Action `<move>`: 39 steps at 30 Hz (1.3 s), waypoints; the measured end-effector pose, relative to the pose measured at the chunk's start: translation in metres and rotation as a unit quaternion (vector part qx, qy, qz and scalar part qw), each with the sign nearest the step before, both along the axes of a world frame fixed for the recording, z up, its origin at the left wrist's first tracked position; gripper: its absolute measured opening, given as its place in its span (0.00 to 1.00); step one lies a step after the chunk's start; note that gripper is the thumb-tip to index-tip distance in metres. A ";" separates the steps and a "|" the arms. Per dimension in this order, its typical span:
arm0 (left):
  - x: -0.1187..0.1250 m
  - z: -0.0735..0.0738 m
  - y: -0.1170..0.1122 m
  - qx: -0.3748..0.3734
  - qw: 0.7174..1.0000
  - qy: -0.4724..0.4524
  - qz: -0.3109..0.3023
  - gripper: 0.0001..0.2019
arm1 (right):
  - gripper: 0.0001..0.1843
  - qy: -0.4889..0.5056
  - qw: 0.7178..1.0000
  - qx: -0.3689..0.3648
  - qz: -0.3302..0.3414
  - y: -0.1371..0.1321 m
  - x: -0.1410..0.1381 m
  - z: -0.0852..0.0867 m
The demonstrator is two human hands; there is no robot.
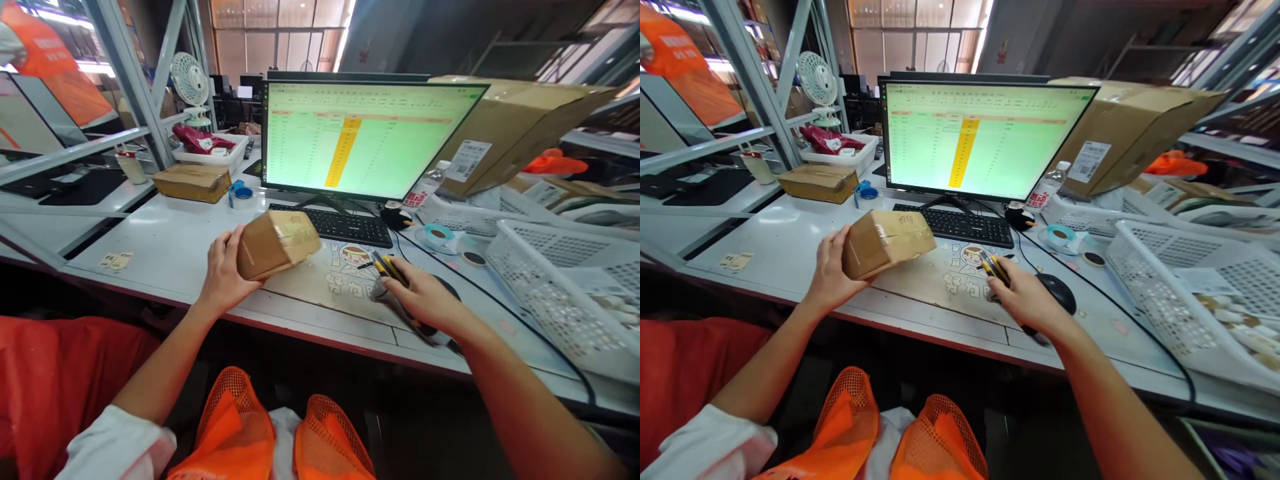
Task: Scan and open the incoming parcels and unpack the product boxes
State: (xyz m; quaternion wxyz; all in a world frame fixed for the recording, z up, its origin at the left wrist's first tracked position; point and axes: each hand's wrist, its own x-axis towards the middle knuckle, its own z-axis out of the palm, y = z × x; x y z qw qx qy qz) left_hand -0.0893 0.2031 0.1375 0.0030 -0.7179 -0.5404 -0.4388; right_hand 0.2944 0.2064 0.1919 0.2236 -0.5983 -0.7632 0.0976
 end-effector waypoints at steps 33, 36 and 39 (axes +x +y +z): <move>-0.002 0.035 -0.021 -0.052 0.991 -0.043 -0.116 0.58 | 0.27 -0.134 0.943 0.132 0.274 0.002 -0.072 0.092; -0.004 0.022 -0.022 -0.073 0.983 -0.090 -0.144 0.56 | 0.27 -0.147 0.933 0.110 0.311 0.007 -0.085 0.090; -0.013 0.006 -0.018 -0.093 0.975 -0.122 -0.162 0.55 | 0.26 -0.187 0.932 0.058 0.306 0.017 -0.076 0.071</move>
